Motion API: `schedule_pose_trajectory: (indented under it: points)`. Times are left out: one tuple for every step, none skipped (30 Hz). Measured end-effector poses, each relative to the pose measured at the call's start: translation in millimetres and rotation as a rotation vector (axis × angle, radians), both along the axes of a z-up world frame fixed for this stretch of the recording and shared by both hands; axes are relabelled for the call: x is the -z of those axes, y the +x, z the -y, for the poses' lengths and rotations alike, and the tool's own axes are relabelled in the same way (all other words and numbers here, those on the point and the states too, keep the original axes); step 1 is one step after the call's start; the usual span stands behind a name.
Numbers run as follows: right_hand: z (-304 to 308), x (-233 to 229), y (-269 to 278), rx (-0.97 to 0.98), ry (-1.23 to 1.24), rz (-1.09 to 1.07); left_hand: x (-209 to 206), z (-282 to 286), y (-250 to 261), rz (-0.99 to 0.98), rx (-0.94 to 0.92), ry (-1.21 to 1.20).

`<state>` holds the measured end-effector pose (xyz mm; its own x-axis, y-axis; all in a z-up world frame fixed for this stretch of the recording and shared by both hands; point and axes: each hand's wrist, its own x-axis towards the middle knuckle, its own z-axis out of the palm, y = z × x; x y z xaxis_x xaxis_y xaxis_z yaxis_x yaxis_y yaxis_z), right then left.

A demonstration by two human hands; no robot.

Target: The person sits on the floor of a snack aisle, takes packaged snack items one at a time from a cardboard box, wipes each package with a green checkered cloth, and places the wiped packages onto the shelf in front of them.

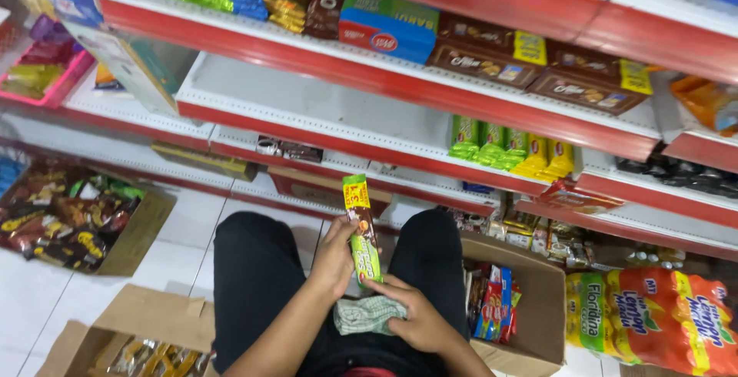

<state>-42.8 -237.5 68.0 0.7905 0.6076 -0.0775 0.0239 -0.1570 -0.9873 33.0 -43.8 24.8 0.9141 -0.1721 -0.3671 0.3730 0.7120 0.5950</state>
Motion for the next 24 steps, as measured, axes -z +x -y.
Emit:
schedule_pose_trajectory:
  points:
    - [5.5, -0.1, 1.7, 0.018, -0.012, 0.029, 3.3, 2.6, 5.2, -0.015, 0.022, 0.044]
    - [11.2, -0.6, 3.1, 0.037, -0.024, 0.058, 6.1, 5.5, 10.5, -0.029, 0.042, 0.090]
    - [16.4, -10.3, 5.5, 0.056, -0.025, 0.090, -5.0, 8.8, 19.7, 0.004, 0.059, 0.090]
    - [21.6, -20.0, 7.3, 0.072, -0.074, 0.037, -16.3, 12.3, 28.3, -0.001, 0.080, 0.149]
    - [26.0, -29.2, 6.9, 0.087, -0.120, -0.020, -27.3, 14.9, 34.3, -0.009, 0.098, 0.211]
    - [34.2, -28.5, 8.3, 0.106, -0.118, 0.007, -25.5, 22.0, 45.2, 0.022, 0.112, 0.213]
    - [42.1, -27.8, 10.0, 0.142, -0.085, 0.026, -23.9, 28.5, 55.9, 0.036, 0.143, 0.191]
    - [49.8, -26.9, 11.8, 0.178, -0.052, 0.046, -22.5, 35.2, 66.9, 0.050, 0.175, 0.171]
    - [56.1, -23.9, 16.3, 0.191, -0.049, 0.071, -42.6, 42.1, 69.7, 0.077, 0.185, 0.174]
    - [62.4, -20.8, 21.3, 0.250, 0.009, 0.109, -62.5, 49.0, 71.9, 0.072, 0.303, 0.216]
    - [68.9, -18.0, 26.3, 0.307, 0.067, 0.146, -81.9, 55.8, 72.6, 0.063, 0.418, 0.260]
    - [75.0, -9.8, 32.7, 0.317, 0.071, 0.170, -78.3, 65.2, 80.4, 0.088, 0.426, 0.265]
    - [80.9, -1.1, 38.5, 0.386, 0.142, 0.114, -73.8, 74.2, 87.0, 0.124, 0.471, 0.344]
    - [86.9, 7.8, 45.2, 0.453, 0.215, 0.058, -69.0, 83.2, 94.3, 0.160, 0.514, 0.423]
    - [86.8, 21.7, 51.2, 0.459, 0.220, 0.074, -61.5, 89.8, 109.4, 0.176, 0.518, 0.428]
    - [86.8, 35.6, 58.2, 0.557, 0.287, 0.173, -54.1, 96.6, 125.2, 0.201, 0.467, 0.461]
    - [86.6, 49.9, 64.5, 0.656, 0.354, 0.270, -46.3, 103.5, 140.2, 0.223, 0.417, 0.492]
    - [89.1, 96.0, 74.2, 0.662, 0.359, 0.283, -29.8, 109.1, 168.1, 0.238, 0.422, 0.496]
    - [93.1, 142.6, 81.8, 0.771, 0.322, 0.255, -11.9, 116.1, 193.6, 0.323, 0.369, 0.489]
    - [97.1, 189.3, 90.7, 0.879, 0.286, 0.225, 6.0, 123.1, 219.8, 0.407, 0.315, 0.481]
    - [95.6, 193.7, 88.7, 0.883, 0.288, 0.231, -4.6, 126.8, 227.1, 0.414, 0.318, 0.481]
    - [94.0, 198.2, 87.1, 0.860, 0.104, 0.349, -15.2, 130.4, 234.7, 0.410, 0.246, 0.567]
    - [93.1, 203.0, 85.6, 0.831, -0.082, 0.463, -25.4, 134.3, 242.1, 0.404, 0.171, 0.650]
    - [92.8, 199.3, 87.8, 0.834, -0.082, 0.468, -26.9, 139.6, 254.3, 0.410, 0.172, 0.649]
